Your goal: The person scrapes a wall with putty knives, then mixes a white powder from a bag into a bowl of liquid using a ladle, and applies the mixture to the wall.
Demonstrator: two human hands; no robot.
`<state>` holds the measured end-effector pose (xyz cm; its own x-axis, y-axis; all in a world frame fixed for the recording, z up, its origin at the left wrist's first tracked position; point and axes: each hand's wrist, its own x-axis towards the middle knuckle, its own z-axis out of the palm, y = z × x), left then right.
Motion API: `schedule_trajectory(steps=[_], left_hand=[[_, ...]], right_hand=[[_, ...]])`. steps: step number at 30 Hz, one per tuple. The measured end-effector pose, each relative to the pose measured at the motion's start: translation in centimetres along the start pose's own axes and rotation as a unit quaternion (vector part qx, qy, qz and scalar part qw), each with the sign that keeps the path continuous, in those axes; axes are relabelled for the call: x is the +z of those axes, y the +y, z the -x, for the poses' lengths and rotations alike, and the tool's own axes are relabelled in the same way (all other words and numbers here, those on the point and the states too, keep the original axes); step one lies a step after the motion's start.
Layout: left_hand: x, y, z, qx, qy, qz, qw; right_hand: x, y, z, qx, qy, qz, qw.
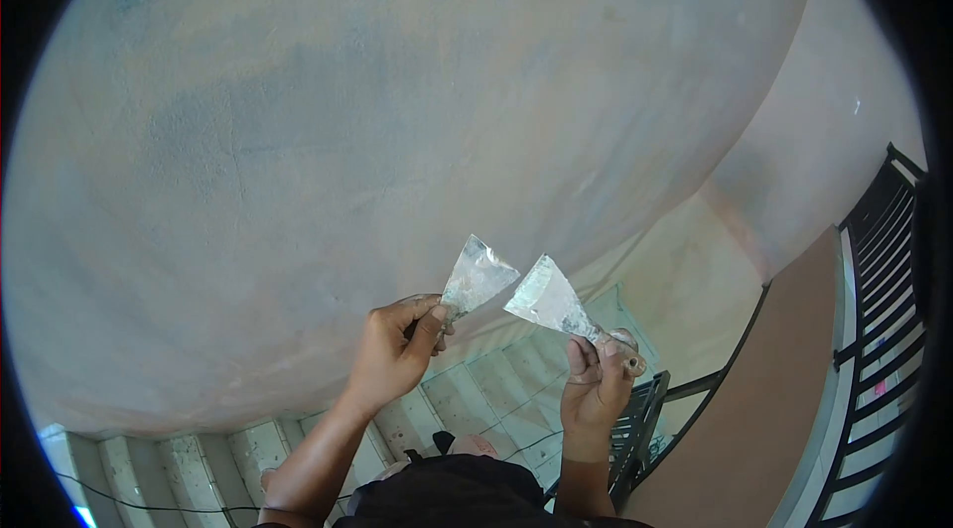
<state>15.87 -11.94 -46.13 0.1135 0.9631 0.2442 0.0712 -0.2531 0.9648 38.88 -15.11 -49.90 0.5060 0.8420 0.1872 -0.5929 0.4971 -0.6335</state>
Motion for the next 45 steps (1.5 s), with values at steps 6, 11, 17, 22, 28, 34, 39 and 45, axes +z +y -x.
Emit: schedule_trajectory(steps=[6,11,17,22,28,34,39,45], left_hand=[[1.2,-1.2,0.2,0.074,0.029,-0.046,0.996],[1.1,-1.7,-0.3,0.124,0.049,-0.100,0.986],[1.3,-1.8,-0.9,0.141,0.039,-0.122,0.982],[2.0,-2.0,-0.7,0.180,0.039,-0.146,0.972],[3.1,-2.3,-0.2,0.266,0.047,-0.248,0.930],[3.5,-3.0,-0.1,0.272,0.063,-0.303,0.911],[3.4,-3.6,-0.4,0.285,0.078,-0.331,0.896],[3.1,-4.3,-0.8,0.275,0.088,-0.364,0.885]], right_hand=[[0.8,0.7,0.7,-0.024,0.009,0.073,0.997],[1.4,1.4,0.9,-0.075,0.006,0.100,0.992],[1.9,1.2,0.8,-0.077,0.014,0.118,0.990],[2.6,0.5,1.1,-0.068,0.028,0.166,0.983],[3.4,0.1,1.3,-0.076,0.014,0.213,0.974],[2.8,0.5,1.1,-0.048,0.012,0.159,0.986],[2.3,0.9,0.9,-0.039,0.013,0.118,0.992],[1.7,1.3,0.2,-0.015,0.016,0.067,0.997]])
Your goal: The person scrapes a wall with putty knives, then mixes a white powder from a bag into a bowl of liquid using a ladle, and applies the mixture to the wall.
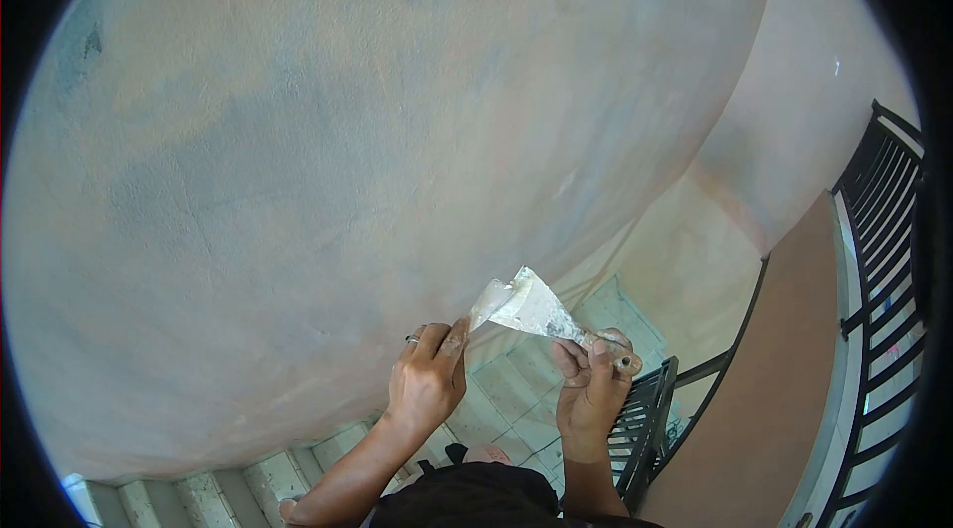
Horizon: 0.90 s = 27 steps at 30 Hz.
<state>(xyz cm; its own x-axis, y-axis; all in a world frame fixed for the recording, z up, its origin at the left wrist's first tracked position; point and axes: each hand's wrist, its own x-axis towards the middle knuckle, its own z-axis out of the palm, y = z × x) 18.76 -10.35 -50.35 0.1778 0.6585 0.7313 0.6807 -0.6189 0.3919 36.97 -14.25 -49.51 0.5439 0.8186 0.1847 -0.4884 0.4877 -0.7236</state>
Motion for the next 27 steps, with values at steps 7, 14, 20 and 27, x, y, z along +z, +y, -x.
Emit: schedule_trajectory(steps=[7,14,20,27], left_hand=[[0.3,-2.6,1.2,-0.003,-0.037,-0.115,0.993],[-0.1,-3.3,0.4,-0.125,0.009,0.058,0.990],[-0.6,-1.8,-1.0,-0.146,-0.006,0.117,0.982],[-0.6,-0.6,-0.9,-0.055,-0.021,0.036,0.998]], right_hand=[[-1.2,1.0,-0.7,0.013,0.014,-0.053,0.998],[-1.3,1.0,-1.3,-0.030,0.010,0.008,0.999],[0.2,0.8,-0.7,-0.034,0.009,0.023,0.999],[0.8,1.4,-0.7,-0.033,0.015,0.057,0.998]])
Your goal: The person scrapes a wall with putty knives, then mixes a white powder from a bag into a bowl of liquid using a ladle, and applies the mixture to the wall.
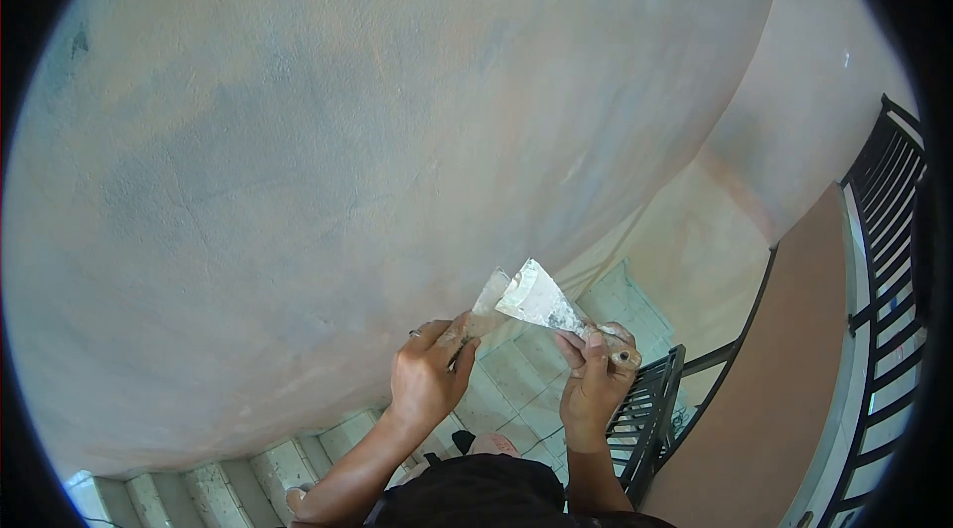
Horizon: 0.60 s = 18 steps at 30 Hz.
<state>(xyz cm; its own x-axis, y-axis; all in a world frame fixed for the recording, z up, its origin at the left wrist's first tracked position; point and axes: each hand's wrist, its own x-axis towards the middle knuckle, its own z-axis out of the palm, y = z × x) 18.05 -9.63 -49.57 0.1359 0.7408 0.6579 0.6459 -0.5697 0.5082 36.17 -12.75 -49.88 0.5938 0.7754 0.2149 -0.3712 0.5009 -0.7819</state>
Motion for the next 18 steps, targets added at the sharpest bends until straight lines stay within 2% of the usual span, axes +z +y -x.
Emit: schedule_trajectory(steps=[4,6,9,12,15,17,18], left_hand=[[0.4,1.1,0.8,0.031,-0.028,-0.034,0.999],[0.6,1.4,1.8,0.076,-0.077,-0.103,0.989],[-1.4,0.2,1.5,0.115,-0.056,-0.141,0.982],[-6.5,0.9,-5.0,0.207,0.006,-0.176,0.962],[-13.7,4.6,-14.4,0.302,0.109,-0.295,0.900],[-18.6,7.3,-20.3,0.380,0.211,-0.460,0.774],[-20.5,8.3,-23.0,0.336,0.249,-0.454,0.787]], right_hand=[[-0.6,0.0,-0.5,0.018,-0.009,-0.016,1.000],[-1.2,-0.2,-0.7,0.027,-0.023,-0.025,0.999],[-0.8,-1.3,-2.1,0.011,-0.042,-0.065,0.997],[1.0,-4.7,-6.6,-0.056,-0.053,-0.118,0.990],[4.8,-9.8,-12.7,-0.171,-0.053,-0.108,0.978],[7.5,-14.3,-17.0,-0.246,-0.051,-0.098,0.963],[9.0,-16.5,-19.1,-0.282,-0.055,-0.092,0.953]])
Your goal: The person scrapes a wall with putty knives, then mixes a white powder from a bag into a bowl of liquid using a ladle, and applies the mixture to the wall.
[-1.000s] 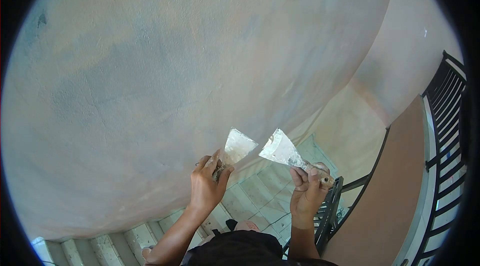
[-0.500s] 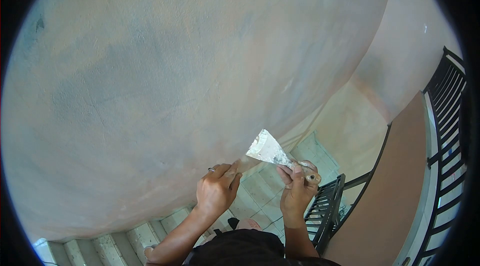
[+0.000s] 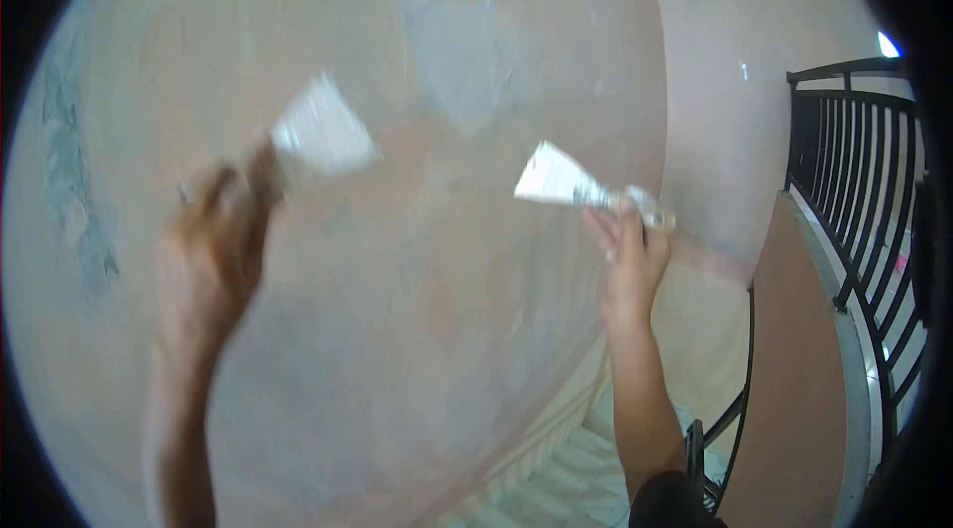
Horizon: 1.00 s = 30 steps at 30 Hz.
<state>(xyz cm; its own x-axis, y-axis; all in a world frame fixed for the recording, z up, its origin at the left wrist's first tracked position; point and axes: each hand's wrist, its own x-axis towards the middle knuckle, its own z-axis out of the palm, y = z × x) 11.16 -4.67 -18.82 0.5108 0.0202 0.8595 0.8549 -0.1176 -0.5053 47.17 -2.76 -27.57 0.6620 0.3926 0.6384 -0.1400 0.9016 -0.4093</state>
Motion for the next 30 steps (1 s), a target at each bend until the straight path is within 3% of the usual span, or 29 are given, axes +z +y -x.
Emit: schedule_trajectory(steps=[2,3,4,6,11,19,21,24,28,30], left_hand=[[-0.1,-2.9,-6.3,0.026,0.079,-0.102,0.991],[0.2,-4.1,-8.8,0.000,0.063,-0.064,0.996],[1.9,-6.2,-10.8,0.055,0.133,-0.113,0.983],[2.6,-7.2,-13.4,0.053,0.105,-0.139,0.983],[6.7,-8.8,-15.0,0.072,0.106,-0.161,0.979],[7.6,-7.9,-14.4,0.051,0.122,-0.154,0.979],[7.8,-8.1,-14.5,0.052,0.121,-0.156,0.979],[8.2,-7.7,-14.4,0.052,0.127,-0.154,0.978],[7.6,-6.2,-13.8,0.046,0.118,-0.148,0.981],[7.8,-6.2,-13.9,0.041,0.116,-0.152,0.981]], right_hand=[[2.3,-0.1,-6.2,-0.062,-0.011,-0.014,0.998],[3.9,-0.2,-8.7,-0.087,-0.017,-0.021,0.996],[5.4,-0.5,-11.1,-0.109,-0.023,-0.028,0.993],[7.9,-0.4,-16.1,-0.140,-0.067,-0.034,0.987],[14.7,-1.1,-23.8,-0.212,-0.068,0.026,0.974],[20.6,-0.1,-30.6,-0.272,-0.056,0.183,0.943],[21.5,0.2,-32.5,-0.337,-0.036,0.266,0.902],[22.0,-0.7,-32.4,-0.361,-0.079,0.312,0.875],[22.5,-1.1,-32.6,-0.377,-0.081,0.346,0.855],[23.3,-1.3,-32.8,-0.337,-0.093,0.365,0.863]])
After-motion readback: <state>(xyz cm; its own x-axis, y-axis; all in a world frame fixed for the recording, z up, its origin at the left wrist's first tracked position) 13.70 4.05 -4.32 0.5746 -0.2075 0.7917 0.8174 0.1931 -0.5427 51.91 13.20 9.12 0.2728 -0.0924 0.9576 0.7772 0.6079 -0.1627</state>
